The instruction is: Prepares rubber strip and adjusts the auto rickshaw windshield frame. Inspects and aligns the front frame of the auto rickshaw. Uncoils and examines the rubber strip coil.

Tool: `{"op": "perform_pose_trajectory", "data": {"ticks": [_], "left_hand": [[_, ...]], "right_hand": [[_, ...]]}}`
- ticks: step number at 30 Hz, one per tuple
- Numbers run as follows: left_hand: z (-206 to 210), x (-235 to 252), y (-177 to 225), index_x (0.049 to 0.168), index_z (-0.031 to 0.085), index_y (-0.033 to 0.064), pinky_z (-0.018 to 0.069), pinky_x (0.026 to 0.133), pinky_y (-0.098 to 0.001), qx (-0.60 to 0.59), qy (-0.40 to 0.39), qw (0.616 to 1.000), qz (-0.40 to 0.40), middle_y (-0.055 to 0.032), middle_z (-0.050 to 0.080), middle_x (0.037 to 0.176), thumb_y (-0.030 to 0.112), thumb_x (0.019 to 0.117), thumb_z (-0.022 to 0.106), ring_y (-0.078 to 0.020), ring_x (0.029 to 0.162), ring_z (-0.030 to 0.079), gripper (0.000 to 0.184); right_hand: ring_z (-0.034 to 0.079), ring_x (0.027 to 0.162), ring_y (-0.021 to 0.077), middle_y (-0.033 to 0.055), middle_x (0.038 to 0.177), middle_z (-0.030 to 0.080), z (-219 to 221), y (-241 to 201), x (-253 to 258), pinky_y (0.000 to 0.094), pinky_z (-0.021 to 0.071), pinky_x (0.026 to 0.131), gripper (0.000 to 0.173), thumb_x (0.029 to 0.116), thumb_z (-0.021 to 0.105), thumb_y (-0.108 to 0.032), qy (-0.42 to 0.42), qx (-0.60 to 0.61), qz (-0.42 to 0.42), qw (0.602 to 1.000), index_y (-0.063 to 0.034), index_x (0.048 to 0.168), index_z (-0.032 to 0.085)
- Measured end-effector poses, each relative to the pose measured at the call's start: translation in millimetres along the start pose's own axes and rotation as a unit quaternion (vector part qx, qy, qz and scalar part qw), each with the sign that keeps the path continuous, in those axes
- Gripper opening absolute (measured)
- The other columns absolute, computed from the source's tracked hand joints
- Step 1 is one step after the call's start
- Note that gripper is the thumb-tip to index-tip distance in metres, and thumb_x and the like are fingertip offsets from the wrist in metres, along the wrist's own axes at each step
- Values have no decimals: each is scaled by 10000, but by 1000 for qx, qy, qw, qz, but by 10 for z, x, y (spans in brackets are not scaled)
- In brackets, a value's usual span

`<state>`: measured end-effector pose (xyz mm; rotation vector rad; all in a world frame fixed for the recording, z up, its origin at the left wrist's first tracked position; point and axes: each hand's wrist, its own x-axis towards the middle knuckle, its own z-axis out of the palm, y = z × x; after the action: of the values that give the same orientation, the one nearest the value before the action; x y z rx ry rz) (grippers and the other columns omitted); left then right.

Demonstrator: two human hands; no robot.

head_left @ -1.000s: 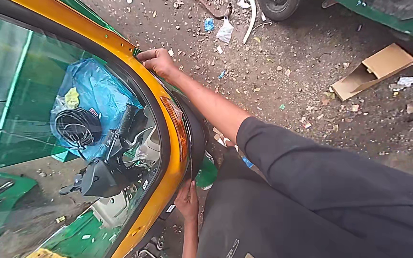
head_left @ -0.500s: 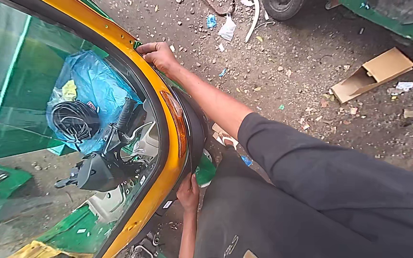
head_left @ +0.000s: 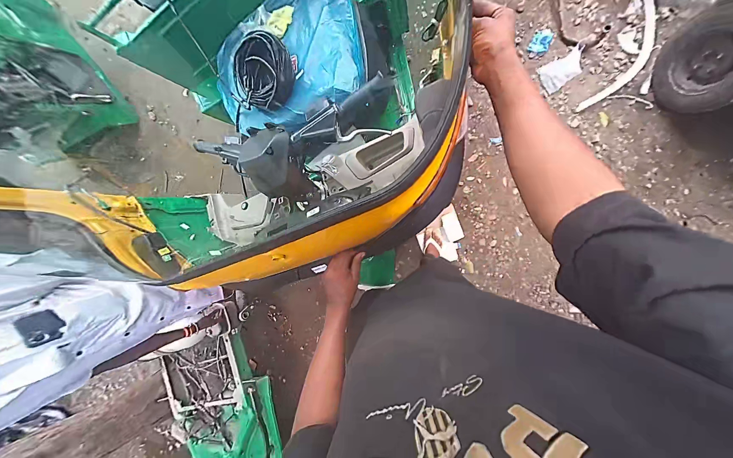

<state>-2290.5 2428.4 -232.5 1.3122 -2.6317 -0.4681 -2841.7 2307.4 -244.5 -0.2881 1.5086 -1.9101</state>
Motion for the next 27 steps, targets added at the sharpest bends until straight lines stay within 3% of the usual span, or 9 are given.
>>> {"op": "perform_pose_trajectory", "data": {"ticks": [7,10,14,19,22,25,27], "left_hand": [[-176,-242,-638,1124,737,31,565,966,-509,-27,-32,997,-62,-143,741,1098,429,1054,542,-301,1061,713,449],[-200,-294,-719,1126,736,54,563,973,-485,-13,19,999,-45,-122,741,1109,398,1065,534,-282,1082,706,405],[-141,-298,-669,1008,745,26,606,862,-484,-21,134,987,-82,-129,755,953,412,988,676,-279,917,745,393],[-157,-224,-668,879,747,53,590,712,-544,-68,145,971,-180,-109,748,810,520,884,764,-280,750,737,467],[-183,-167,-670,817,744,69,574,676,-535,-97,156,965,-187,-89,733,757,496,853,804,-256,695,715,433],[-165,-176,-679,787,745,111,569,658,-502,-133,157,959,-196,-41,724,727,468,844,821,-202,657,692,369],[-148,-165,-711,785,757,148,568,666,-491,-145,154,956,-203,-5,734,735,470,843,817,-172,662,694,333]], "right_hand": [[727,869,173,40,914,746,81,-170,-316,401,621,787,91,922,700,-87,-11,-62,-33,997,-84,1010,722],[713,881,141,36,940,725,173,-304,-575,360,612,784,108,949,626,-57,-4,-94,-42,995,-70,1045,673],[637,855,35,24,994,633,752,-966,-1415,222,563,771,212,988,568,13,82,-156,55,983,-3,1200,573],[612,843,20,40,988,603,908,-980,-1706,192,543,768,175,1041,470,1,81,-134,13,988,23,1201,538],[602,962,19,56,1101,593,970,-1021,-1822,194,525,860,267,1088,389,-47,65,-173,5,983,36,1317,498],[634,936,45,29,1041,637,799,-860,-1698,247,551,870,179,1026,528,-26,130,-225,6,966,-17,1198,578],[702,912,130,72,1049,705,283,-438,-1465,331,604,818,246,962,622,-75,138,-201,-76,967,-10,1198,640]]}}
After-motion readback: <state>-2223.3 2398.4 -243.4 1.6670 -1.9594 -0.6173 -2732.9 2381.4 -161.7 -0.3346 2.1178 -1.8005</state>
